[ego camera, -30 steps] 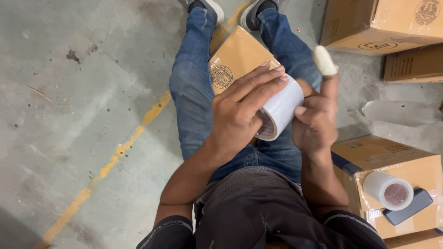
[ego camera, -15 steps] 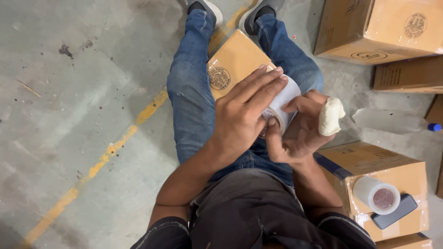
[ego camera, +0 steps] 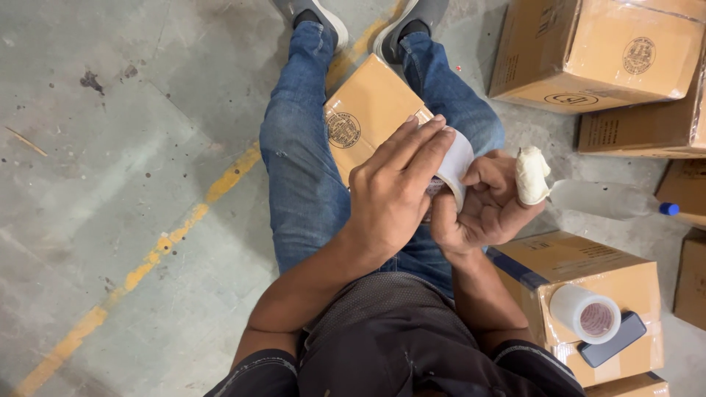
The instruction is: The person sits on the floor and uses clear packing tape to seal a cardboard box. They apply tape along the seams, smooth it down, and then move to another box to insert a white foam insert before closing and taping it shut.
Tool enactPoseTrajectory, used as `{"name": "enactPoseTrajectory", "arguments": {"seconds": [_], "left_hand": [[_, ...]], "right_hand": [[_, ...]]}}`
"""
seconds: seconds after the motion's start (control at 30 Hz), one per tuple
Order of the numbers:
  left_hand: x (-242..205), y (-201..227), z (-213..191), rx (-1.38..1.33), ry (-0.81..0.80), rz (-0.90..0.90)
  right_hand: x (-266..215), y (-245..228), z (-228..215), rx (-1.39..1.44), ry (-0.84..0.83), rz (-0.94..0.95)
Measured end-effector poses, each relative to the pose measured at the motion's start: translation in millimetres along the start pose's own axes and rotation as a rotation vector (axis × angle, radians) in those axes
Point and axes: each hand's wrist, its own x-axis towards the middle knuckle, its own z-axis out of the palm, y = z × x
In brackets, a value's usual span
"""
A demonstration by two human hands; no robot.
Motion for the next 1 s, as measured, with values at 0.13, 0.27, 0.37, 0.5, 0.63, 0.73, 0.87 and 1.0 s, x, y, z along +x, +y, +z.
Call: {"name": "enactPoseTrajectory", "arguments": {"seconds": [0.13,0.27,0.37,0.5,0.63,0.73,0.87,1.0], "left_hand": [[1,1,1,0.016,0.009,0.000],[3,2,2,0.055,0.014,-0.010],[4,3,3,0.066,0.013,-0.017],[5,3,4,0.049,0.019,-0.022],[7,2,4,0.028,0.017,-0.022],[8,1,4,0.016,0.014,-0.035],[8,0,5,-0.008,0.007,-0.034],[10,2,2,-0.040,-0.002,-0.042]], "right_hand": [[3,-1,0,-0.060,0.020,-0.025],[2,0,0,-0.038,0.046,-0.029],[6,-2,0,-0.024,0.054,-0.037],[11,0,1,-0.005,0.054,-0.082],[4,5,0,0.035,0.068,-0.063],[-3,9,-2,0.081,0.075,-0.022],[-13,9,-4,0.041,0.114,0.006],[12,0,3,0.009,0.140,-0.054]]}}
